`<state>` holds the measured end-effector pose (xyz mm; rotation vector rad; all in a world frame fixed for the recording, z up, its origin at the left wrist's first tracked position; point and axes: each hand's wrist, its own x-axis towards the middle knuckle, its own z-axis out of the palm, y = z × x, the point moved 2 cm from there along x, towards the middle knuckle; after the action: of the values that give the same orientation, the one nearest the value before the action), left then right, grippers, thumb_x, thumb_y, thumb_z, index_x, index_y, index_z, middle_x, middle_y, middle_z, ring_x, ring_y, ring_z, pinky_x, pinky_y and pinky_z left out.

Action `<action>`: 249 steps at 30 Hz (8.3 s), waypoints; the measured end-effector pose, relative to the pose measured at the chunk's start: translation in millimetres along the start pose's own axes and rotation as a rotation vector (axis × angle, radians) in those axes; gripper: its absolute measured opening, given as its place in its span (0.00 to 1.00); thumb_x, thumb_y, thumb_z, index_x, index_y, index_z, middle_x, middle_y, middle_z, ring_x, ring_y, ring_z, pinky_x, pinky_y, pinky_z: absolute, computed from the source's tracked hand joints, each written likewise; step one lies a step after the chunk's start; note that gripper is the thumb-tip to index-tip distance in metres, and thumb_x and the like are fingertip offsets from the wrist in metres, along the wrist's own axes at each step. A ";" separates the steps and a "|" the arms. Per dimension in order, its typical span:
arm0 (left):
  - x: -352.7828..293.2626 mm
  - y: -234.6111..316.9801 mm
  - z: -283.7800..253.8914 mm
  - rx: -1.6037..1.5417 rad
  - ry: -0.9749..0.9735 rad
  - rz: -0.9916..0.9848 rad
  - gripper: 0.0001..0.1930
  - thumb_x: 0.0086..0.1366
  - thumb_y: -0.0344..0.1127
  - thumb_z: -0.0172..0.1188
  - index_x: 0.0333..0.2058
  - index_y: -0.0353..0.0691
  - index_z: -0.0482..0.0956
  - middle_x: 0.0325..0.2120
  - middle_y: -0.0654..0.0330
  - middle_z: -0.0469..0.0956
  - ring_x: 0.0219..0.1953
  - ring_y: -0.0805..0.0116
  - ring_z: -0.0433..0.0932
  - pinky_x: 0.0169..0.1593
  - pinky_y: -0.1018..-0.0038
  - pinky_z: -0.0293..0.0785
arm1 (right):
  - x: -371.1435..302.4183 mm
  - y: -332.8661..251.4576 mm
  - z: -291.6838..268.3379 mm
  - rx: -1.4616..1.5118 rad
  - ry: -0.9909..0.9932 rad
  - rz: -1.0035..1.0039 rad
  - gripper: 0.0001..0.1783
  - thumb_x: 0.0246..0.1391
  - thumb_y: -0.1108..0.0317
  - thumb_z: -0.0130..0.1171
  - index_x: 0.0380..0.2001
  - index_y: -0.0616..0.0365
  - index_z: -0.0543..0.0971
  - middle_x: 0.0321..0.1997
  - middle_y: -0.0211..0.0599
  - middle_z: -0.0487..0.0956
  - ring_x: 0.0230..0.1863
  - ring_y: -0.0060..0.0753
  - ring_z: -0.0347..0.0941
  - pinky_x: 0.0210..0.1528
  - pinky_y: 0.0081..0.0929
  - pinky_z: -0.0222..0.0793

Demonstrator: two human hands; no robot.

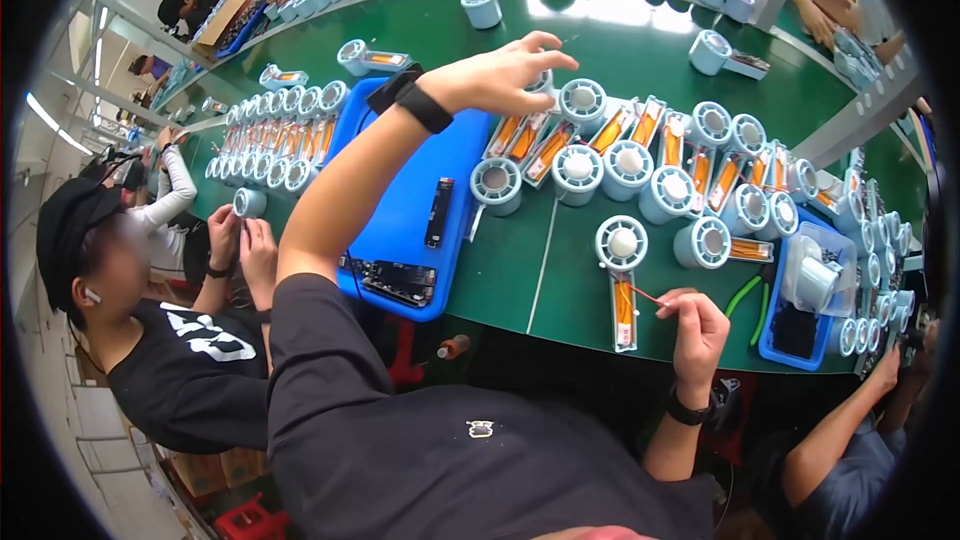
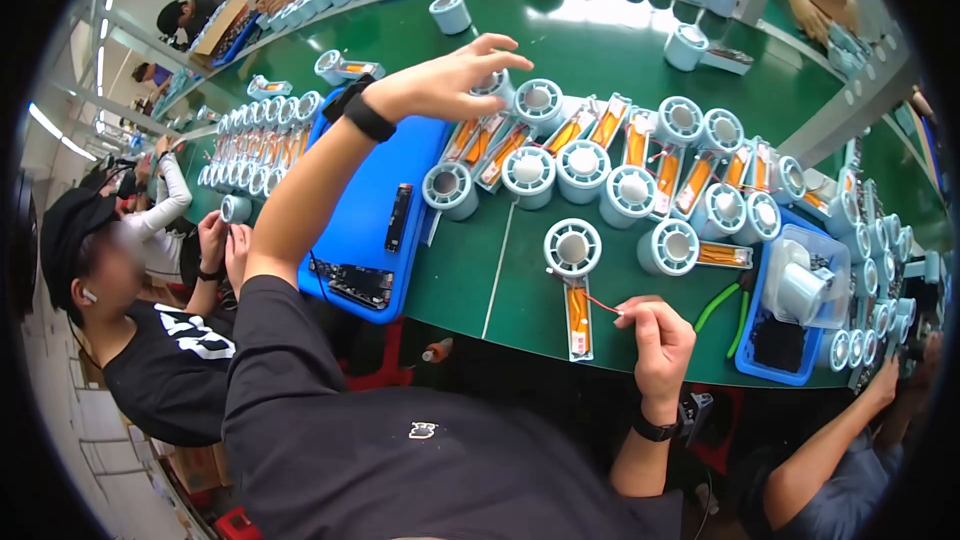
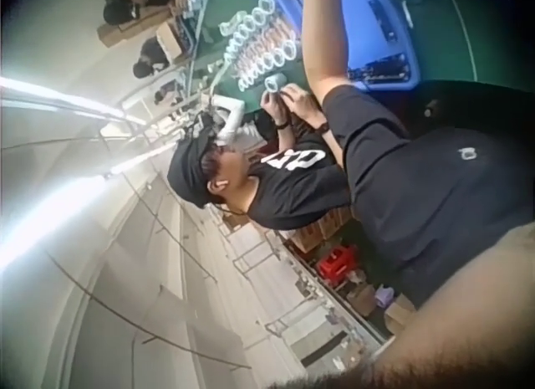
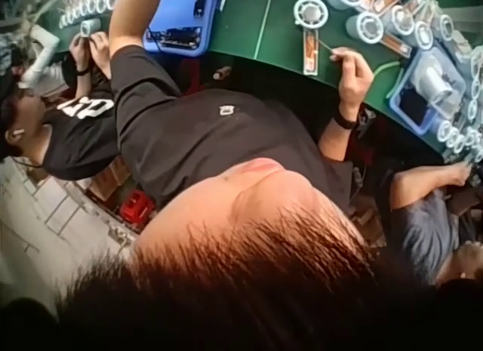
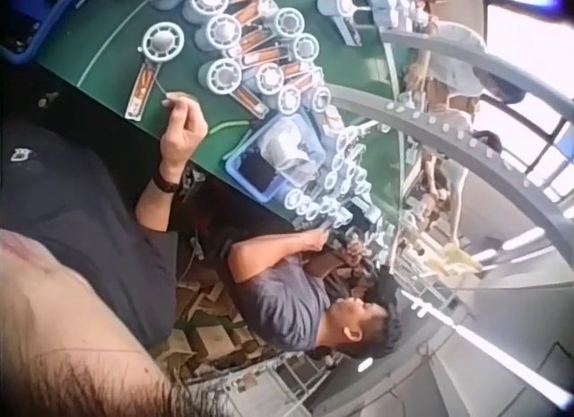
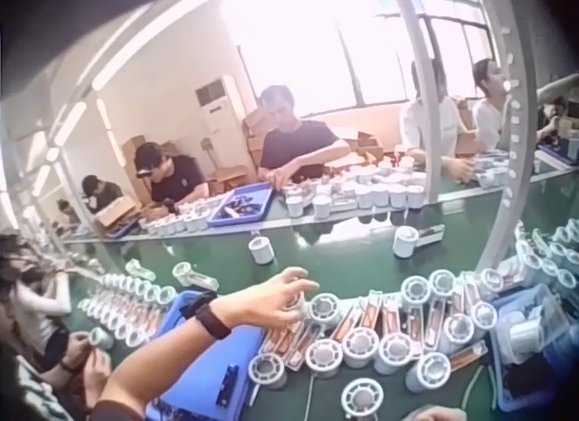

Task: The person picks up a circuit board from a blue tray, connects it to the wires of a handheld fan, and presses the board into the fan's handle. They then pick up a battery from the table and place it into the blue tray.

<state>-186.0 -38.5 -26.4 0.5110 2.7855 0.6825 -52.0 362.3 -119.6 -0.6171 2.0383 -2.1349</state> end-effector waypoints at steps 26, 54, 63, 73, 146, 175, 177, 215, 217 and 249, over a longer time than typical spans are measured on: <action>-93.9 -244.5 -59.5 0.513 0.326 -0.739 0.24 0.58 0.45 0.71 0.55 0.65 0.82 0.61 0.58 0.72 0.62 0.40 0.68 0.62 0.49 0.72 | 1.9 8.0 -6.9 0.058 0.005 0.060 0.15 0.73 0.66 0.53 0.35 0.68 0.79 0.33 0.44 0.80 0.40 0.34 0.75 0.47 0.28 0.69; -108.9 -64.2 -77.2 0.380 -0.047 -0.426 0.23 0.65 0.57 0.66 0.50 0.47 0.86 0.45 0.49 0.82 0.51 0.48 0.81 0.55 0.55 0.78 | -10.7 15.8 -15.0 0.059 0.010 0.008 0.17 0.73 0.64 0.52 0.34 0.67 0.78 0.35 0.46 0.80 0.37 0.32 0.74 0.42 0.25 0.69; -137.3 -193.2 -119.5 0.307 0.141 -0.895 0.24 0.69 0.54 0.63 0.44 0.36 0.86 0.28 0.52 0.85 0.37 0.53 0.87 0.43 0.65 0.81 | -7.4 12.3 -8.9 0.076 0.045 0.049 0.18 0.73 0.63 0.52 0.34 0.68 0.78 0.38 0.50 0.80 0.33 0.30 0.73 0.39 0.24 0.69; -130.0 17.7 -14.3 0.535 0.452 0.140 0.16 0.65 0.42 0.69 0.45 0.39 0.84 0.45 0.48 0.81 0.50 0.49 0.79 0.56 0.60 0.75 | 0.7 9.6 0.0 -0.033 0.016 0.045 0.14 0.71 0.67 0.53 0.40 0.70 0.79 0.38 0.46 0.81 0.35 0.29 0.75 0.40 0.24 0.69; -129.1 181.1 178.6 -1.062 0.379 -0.166 0.17 0.72 0.19 0.55 0.58 0.33 0.77 0.48 0.56 0.82 0.42 0.70 0.86 0.45 0.74 0.83 | 15.8 -45.0 67.6 -0.705 -0.123 -0.512 0.10 0.49 0.81 0.72 0.36 0.64 0.84 0.33 0.41 0.83 0.28 0.40 0.82 0.28 0.30 0.75; -135.0 187.7 169.6 -0.469 0.556 -0.098 0.22 0.58 0.18 0.69 0.52 0.35 0.80 0.43 0.52 0.84 0.45 0.57 0.85 0.47 0.69 0.81 | -4.7 -27.3 53.9 0.333 0.037 0.243 0.11 0.58 0.83 0.67 0.43 0.68 0.79 0.38 0.42 0.85 0.38 0.26 0.83 0.44 0.21 0.79; -135.5 184.8 172.6 -0.490 0.561 -0.075 0.21 0.58 0.18 0.70 0.51 0.35 0.81 0.44 0.52 0.84 0.46 0.56 0.85 0.48 0.68 0.82 | 2.7 -23.0 55.2 0.256 0.023 0.189 0.10 0.58 0.84 0.65 0.42 0.68 0.80 0.38 0.41 0.86 0.38 0.26 0.83 0.43 0.21 0.79; -123.5 186.5 189.9 -0.246 0.885 0.136 0.25 0.47 0.19 0.77 0.47 0.39 0.87 0.40 0.56 0.86 0.37 0.60 0.86 0.39 0.71 0.82 | -6.9 -30.7 57.3 0.132 -0.095 0.269 0.05 0.68 0.78 0.58 0.42 0.68 0.82 0.29 0.28 0.81 0.22 0.11 0.69 0.24 0.12 0.62; -122.6 187.9 187.4 -0.276 0.855 0.140 0.25 0.47 0.19 0.77 0.47 0.39 0.87 0.40 0.56 0.86 0.37 0.59 0.86 0.39 0.71 0.82 | -7.2 -29.1 56.9 0.154 -0.087 0.286 0.06 0.68 0.79 0.57 0.43 0.68 0.82 0.28 0.28 0.80 0.22 0.11 0.70 0.24 0.12 0.63; -134.1 186.8 174.6 -0.403 0.677 0.046 0.23 0.52 0.20 0.75 0.49 0.36 0.85 0.44 0.54 0.85 0.43 0.59 0.86 0.45 0.71 0.84 | 14.6 -32.9 58.1 -0.286 -0.213 -0.161 0.04 0.64 0.83 0.55 0.37 0.64 0.77 0.34 0.36 0.80 0.36 0.26 0.78 0.39 0.24 0.74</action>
<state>40.4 135.4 -69.4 0.2957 3.0790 1.6418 -37.4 305.8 -84.1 -1.0305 2.2538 -1.7712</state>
